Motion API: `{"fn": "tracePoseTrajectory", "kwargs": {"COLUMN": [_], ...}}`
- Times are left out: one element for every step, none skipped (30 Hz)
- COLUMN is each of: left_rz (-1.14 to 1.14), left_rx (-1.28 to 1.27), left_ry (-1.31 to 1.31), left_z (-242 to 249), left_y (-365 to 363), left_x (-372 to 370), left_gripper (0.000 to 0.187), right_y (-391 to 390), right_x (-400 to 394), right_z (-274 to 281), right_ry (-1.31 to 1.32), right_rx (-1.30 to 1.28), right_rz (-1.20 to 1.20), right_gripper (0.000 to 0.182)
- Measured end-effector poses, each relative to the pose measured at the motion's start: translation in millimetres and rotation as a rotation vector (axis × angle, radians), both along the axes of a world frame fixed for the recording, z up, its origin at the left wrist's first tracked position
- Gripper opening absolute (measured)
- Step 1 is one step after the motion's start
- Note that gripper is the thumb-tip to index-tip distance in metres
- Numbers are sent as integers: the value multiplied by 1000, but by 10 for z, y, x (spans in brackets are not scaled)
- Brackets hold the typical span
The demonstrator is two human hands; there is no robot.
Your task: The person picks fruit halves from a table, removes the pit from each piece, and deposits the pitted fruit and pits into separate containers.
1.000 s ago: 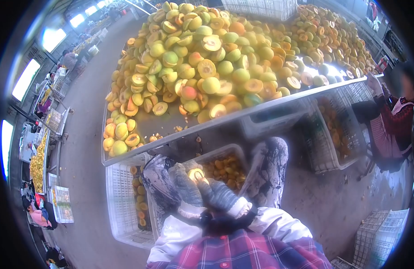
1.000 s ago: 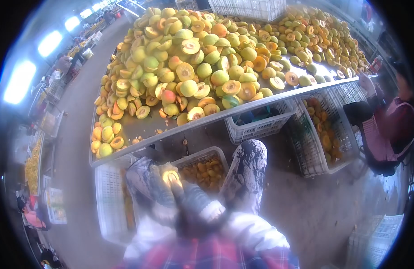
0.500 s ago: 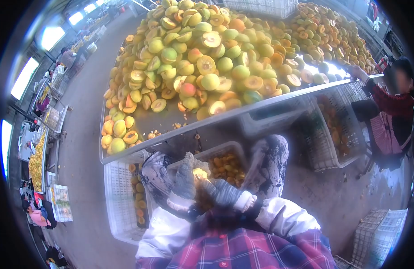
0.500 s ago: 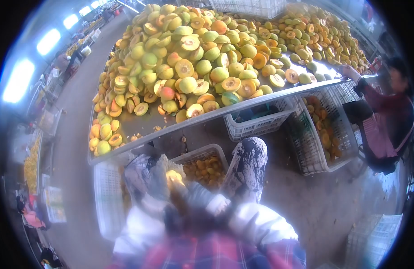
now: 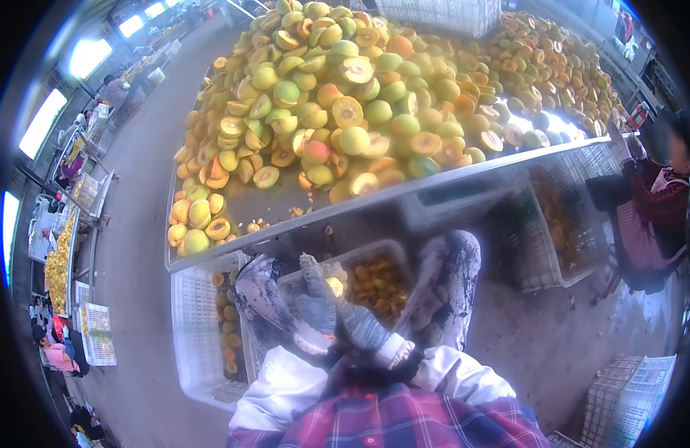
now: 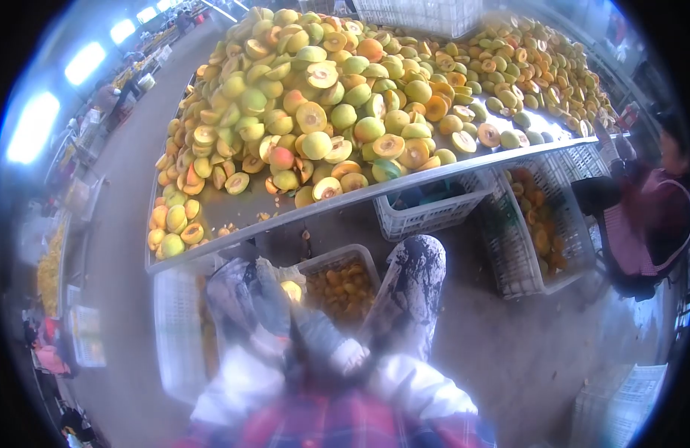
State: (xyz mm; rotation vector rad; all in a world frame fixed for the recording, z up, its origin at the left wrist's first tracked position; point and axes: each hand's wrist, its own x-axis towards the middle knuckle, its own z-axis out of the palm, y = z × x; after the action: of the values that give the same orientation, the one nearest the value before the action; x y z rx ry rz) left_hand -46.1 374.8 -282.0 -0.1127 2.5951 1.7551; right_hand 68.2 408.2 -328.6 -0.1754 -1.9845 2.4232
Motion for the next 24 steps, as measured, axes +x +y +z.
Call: {"fn": "tracePoseTrajectory", "kwargs": {"left_rz": [104, 206, 201, -114, -425, -423, -517, -611, -609, -556, -502, -501, -608, -715, -716, -642, -568, -563, -594, -622, -650, -672, -681, -682], "left_rx": [-117, -239, -243, -7, 232, 238, 216, 189, 188, 172, 156, 156, 142, 128, 129, 123, 117, 95, 72, 49, 25, -5, -28, -53], "left_ry": [193, 382, 378, 94, -192, -188, -211, -233, -230, -330, -431, -431, -346, -255, -248, -206, -167, -134, -102, -73, -41, -9, 29, 74], "left_z": [-153, -99, -10, 464, 863, 1124, 1348, 1456, 1453, 1415, 1364, 1319, 1280, 1258, 1242, 1217, 1196, 1206, 1242, 1281, 1306, 1338, 1351, 1356], "left_y": [21, 32, -35, -61, -78, -102, -135, -146, -123, -98, -96, -121, -159, -178, -175, -175, -182, -203, -217, -241, -266, -288, -303, -322], "left_x": [-12, 24, 58, 113, 151, 164, 166, 152, 127, 113, 109, 80, 33, -1, -1, 25, 58, 69, 77, 87, 93, 101, 115, 124], "left_gripper": [53, 54, 54, 54, 54, 54, 54, 54, 54, 54, 54, 54, 53, 53, 53, 51, 49, 48, 47, 46, 45, 43, 42, 42], "right_y": [27, 14, -10, -33, -80, -148, -224, -290, -333, -265, -129, -58, -74, -89, -104, -147, -234, -335, -428, -486, -524, -439, -235, -79], "right_x": [7, 39, 64, 63, 58, 49, 33, 12, 4, -4, -19, -26, -19, -34, -59, -61, -34, -1, 27, 41, 45, 30, 7, -9], "right_z": [151, 257, 301, 270, 192, 97, 1, -47, -103, -32, 109, 209, 248, 280, 300, 276, 203, 114, 17, -61, -149, -195, -227, -220], "right_ry": [128, 251, 374, 374, 245, 117, -9, -135, -262, -261, -274, -263, -263, -145, -26, -23, -46, -68, -86, -98, -105, -108, 39, 285], "right_rx": [167, 329, 492, 496, 515, 531, 544, 552, 558, 557, -159, -873, -871, -697, -524, -523, 74, 675, 1282, 1893, 2506, 2501, 3243, 3979], "right_rz": [-61, -123, -188, -192, -174, -152, -129, -108, -87, -83, -42, -1, 2, -52, -108, -109, -270, -416, -544, -652, -738, -736, -898, -1026], "right_gripper": [58, 52, 45, 45, 43, 42, 41, 41, 41, 41, 39, 37, 37, 37, 36, 36, 44, 55, 68, 82, 96, 96, 64, 39]}}
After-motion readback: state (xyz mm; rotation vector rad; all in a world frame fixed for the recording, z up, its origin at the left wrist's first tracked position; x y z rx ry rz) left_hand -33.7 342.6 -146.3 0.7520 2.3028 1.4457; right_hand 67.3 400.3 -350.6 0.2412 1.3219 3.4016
